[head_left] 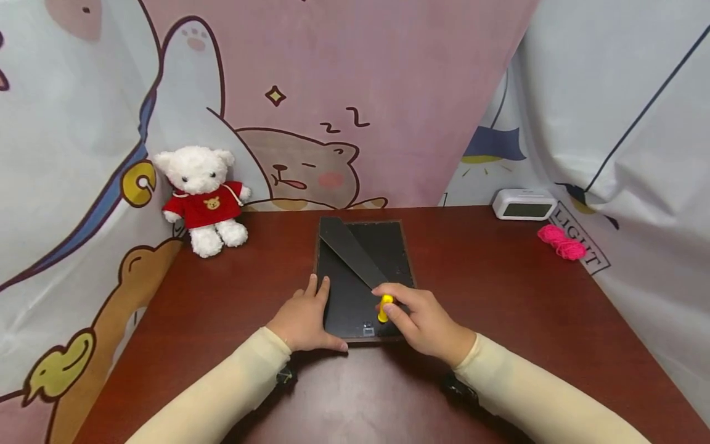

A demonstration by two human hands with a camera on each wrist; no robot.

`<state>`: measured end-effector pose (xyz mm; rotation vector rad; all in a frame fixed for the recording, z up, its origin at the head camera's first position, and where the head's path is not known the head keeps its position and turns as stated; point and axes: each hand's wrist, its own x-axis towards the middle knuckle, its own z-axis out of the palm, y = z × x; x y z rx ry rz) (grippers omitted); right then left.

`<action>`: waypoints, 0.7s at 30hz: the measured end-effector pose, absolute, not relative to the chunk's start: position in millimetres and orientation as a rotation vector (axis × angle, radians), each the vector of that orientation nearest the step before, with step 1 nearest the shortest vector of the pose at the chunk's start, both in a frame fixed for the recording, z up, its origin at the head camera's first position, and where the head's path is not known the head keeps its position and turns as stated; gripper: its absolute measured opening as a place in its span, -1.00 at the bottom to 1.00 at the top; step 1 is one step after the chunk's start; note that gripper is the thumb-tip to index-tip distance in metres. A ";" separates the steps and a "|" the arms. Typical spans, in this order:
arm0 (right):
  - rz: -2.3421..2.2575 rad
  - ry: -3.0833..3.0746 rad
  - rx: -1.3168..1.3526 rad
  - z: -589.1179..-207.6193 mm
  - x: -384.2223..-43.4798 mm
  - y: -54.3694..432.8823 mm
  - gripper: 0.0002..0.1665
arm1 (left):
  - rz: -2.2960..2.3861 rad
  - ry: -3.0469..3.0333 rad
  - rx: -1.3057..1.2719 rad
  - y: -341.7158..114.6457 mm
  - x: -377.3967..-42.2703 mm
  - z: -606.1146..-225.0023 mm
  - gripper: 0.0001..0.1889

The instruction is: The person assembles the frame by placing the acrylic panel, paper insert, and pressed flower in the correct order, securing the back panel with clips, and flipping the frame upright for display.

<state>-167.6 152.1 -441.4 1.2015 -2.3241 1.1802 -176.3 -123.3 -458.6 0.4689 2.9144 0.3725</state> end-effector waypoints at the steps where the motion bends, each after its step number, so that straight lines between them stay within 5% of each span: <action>1: 1.199 -2.329 1.189 -441.0 -168.3 151.7 -0.62 | 0.368 2.917 0.468 -122.7 -176.9 -458.0 0.57; 21: 1.234 -2.328 1.148 -439.4 -160.5 150.4 -0.63 | 0.341 2.900 0.427 -119.1 -178.5 -455.5 0.57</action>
